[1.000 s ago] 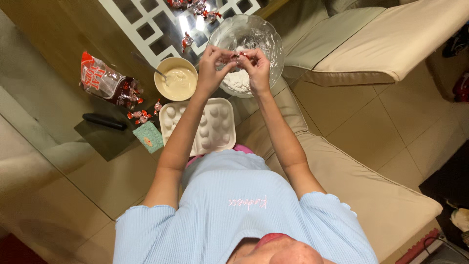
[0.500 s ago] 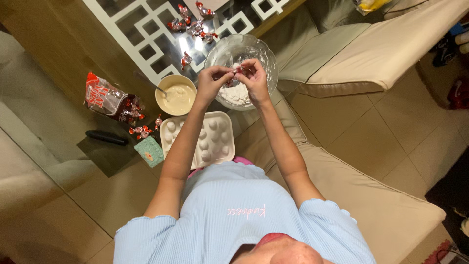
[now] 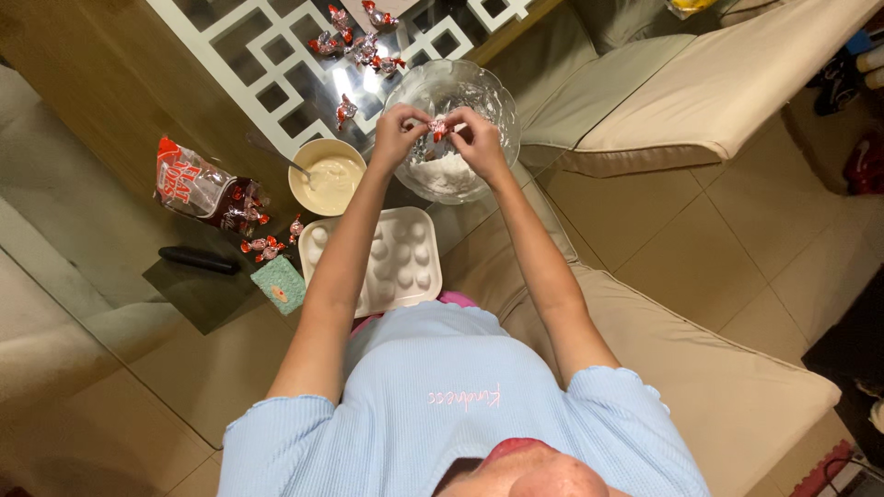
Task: The person prepares dough balls by hand, placing a chocolate candy into a piece of dough and rolling it into a sphere. The finished balls are then placed into a white tray.
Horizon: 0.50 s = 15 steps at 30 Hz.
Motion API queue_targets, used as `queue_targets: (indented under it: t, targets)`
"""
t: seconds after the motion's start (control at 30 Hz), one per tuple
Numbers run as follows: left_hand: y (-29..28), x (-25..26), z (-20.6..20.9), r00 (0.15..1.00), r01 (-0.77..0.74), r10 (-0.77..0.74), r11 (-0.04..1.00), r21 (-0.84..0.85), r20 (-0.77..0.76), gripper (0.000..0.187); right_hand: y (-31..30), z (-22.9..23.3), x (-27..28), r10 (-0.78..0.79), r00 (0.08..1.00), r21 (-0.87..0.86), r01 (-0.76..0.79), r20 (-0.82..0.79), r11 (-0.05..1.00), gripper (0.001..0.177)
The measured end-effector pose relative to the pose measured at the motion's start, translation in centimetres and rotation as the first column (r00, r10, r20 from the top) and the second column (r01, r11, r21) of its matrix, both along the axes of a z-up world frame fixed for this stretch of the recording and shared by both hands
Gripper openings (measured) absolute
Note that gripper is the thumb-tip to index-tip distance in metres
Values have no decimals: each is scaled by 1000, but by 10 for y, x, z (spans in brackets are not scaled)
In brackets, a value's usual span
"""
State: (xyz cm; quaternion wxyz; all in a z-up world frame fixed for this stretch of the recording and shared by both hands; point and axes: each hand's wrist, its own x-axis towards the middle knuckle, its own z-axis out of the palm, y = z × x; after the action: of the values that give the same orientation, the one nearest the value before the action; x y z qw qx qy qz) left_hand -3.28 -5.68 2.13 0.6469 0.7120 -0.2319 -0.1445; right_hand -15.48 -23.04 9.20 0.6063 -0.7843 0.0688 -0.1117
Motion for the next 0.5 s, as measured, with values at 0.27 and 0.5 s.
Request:
queue_targets:
  t: [0.27, 0.5]
  targets:
    - [8, -4, 45, 845, 60, -110, 992, 112, 523, 19, -1, -1, 6, 43, 991, -245, -12, 124, 969, 26]
    - [17, 2, 50, 726, 63, -225, 963, 264, 649, 15, -7, 1, 7, 117, 993, -328, -103, 22, 939, 19]
